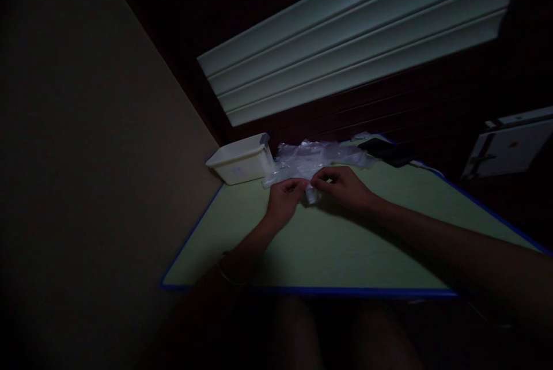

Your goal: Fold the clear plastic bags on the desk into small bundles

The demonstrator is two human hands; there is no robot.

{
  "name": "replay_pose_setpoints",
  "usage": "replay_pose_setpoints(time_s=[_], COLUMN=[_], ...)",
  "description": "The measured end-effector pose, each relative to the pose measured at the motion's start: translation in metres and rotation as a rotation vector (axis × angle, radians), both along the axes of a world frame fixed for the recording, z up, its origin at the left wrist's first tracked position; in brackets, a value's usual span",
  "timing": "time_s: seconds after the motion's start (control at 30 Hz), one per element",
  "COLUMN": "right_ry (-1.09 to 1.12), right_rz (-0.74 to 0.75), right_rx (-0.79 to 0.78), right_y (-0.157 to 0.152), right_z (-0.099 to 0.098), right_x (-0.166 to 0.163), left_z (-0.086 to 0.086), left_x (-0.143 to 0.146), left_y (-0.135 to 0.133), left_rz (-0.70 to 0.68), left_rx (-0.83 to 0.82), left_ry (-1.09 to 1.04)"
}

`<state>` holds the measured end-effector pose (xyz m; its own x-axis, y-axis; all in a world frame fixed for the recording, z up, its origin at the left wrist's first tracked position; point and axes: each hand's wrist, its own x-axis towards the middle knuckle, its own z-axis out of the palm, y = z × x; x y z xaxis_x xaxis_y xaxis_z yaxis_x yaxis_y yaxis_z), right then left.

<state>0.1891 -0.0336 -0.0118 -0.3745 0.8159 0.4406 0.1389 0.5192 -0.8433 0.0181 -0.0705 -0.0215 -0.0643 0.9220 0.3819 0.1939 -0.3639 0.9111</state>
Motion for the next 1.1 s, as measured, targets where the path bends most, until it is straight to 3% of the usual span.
replay_pose_setpoints(time_s=[0.57, 0.77, 1.1], right_ry=[0.054, 0.154, 0.131], right_rz=[-0.070, -0.006, 0.020], right_rx=[-0.083, -0.257, -0.279], right_y=[0.0044, 0.0056, 0.0078], right_z=[-0.0002, -0.0028, -0.0057], right_x=[0.0010, 0.0009, -0.0001], left_z=[-0.0018, 0.0003, -0.0019], left_x=[-0.0008, 0.0006, 0.0020], left_y=[0.0023, -0.0006, 0.0011], left_rz=[-0.009, -0.104, -0.118], left_rx=[-0.038, -0.021, -0.091], left_ry=[-0.073, -0.128, -0.164])
